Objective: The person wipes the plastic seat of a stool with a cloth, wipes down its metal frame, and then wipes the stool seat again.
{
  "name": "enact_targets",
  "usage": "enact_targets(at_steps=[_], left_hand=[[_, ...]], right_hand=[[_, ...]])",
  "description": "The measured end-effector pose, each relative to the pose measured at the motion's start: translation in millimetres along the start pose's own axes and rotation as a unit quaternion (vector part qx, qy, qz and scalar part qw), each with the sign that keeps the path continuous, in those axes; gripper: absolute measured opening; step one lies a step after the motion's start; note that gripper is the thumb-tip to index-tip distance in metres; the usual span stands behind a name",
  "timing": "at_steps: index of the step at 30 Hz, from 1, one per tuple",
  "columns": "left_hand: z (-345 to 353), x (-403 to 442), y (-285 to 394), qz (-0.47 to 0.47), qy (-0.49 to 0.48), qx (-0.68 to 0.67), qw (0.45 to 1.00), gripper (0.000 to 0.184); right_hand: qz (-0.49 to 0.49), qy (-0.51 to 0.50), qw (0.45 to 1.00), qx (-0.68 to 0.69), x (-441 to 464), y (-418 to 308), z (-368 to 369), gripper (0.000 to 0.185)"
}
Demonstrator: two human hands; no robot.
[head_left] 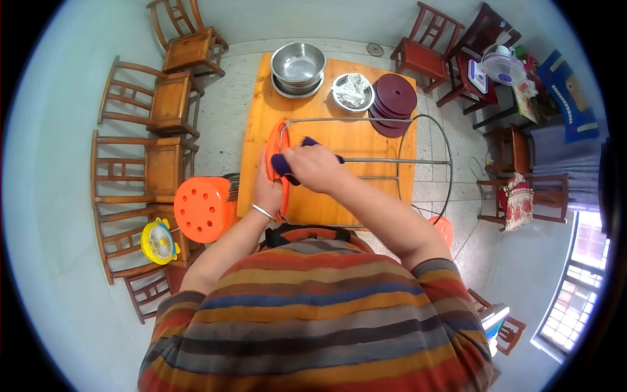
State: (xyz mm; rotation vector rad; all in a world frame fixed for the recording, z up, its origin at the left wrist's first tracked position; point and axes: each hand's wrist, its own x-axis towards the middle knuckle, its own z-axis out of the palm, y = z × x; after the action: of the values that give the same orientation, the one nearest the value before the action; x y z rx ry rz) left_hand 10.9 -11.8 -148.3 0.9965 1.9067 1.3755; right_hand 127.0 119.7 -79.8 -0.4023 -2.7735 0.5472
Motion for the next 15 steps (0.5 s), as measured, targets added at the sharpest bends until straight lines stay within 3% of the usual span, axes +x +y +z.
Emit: enact_targets(at_steps=[3,6,7,8,9,10,11,12,13,14,15], left_hand=[[-4,-6,14,-0.049,-0.023,-0.001,0.999,0.069],[2,-15,7,0.024,-0.003,0.013,1.0,0.069],[-1,-16,-6,0.008,-0.027,-0.044,0.999,0.067],[1,-23,-18,0.015,-0.019,-0.042,0.999,0.067],[1,-27,-8,0.022,-0.011,-0.04,0.999,0.067],[1,-30,-3,0.031,-0.003,-0.039,0.999,0.066],[3,-31,-12,0.033,-0.008,-0.07,0.997,0.066],[3,-32,-13,0.028,-0.01,-0.074,0.997,0.066],[2,-34,-13,0.021,-0.01,-0.077,0.997,0.066],[2,-36,-13,0.013,-0.01,-0.08,0.997,0.066],[3,-36,-11,0.011,-0.009,-0.091,0.996,0.066]], right_hand=[[0.017,0.007,1.0,-0.024,-3,-14,-4,0.009],[0.04,-0.015,0.998,0.045,-30,-8,-23,0.03],[0.118,0.016,0.984,0.135,-43,-7,-29,0.041],[0.222,0.047,0.951,0.208,-54,-6,-37,0.041],[0.354,0.083,0.87,0.334,-72,9,-35,0.036],[0.407,0.17,0.799,0.408,-83,3,-64,0.036],[0.461,0.205,0.781,0.369,-94,-7,-99,0.038],[0.428,0.273,0.748,0.428,-137,26,-90,0.043],[0.404,0.356,0.614,0.577,-146,9,-129,0.049],[0.348,0.412,0.596,0.595,-174,15,-146,0.055],[0.314,0.435,0.612,0.581,-202,14,-168,0.056]])
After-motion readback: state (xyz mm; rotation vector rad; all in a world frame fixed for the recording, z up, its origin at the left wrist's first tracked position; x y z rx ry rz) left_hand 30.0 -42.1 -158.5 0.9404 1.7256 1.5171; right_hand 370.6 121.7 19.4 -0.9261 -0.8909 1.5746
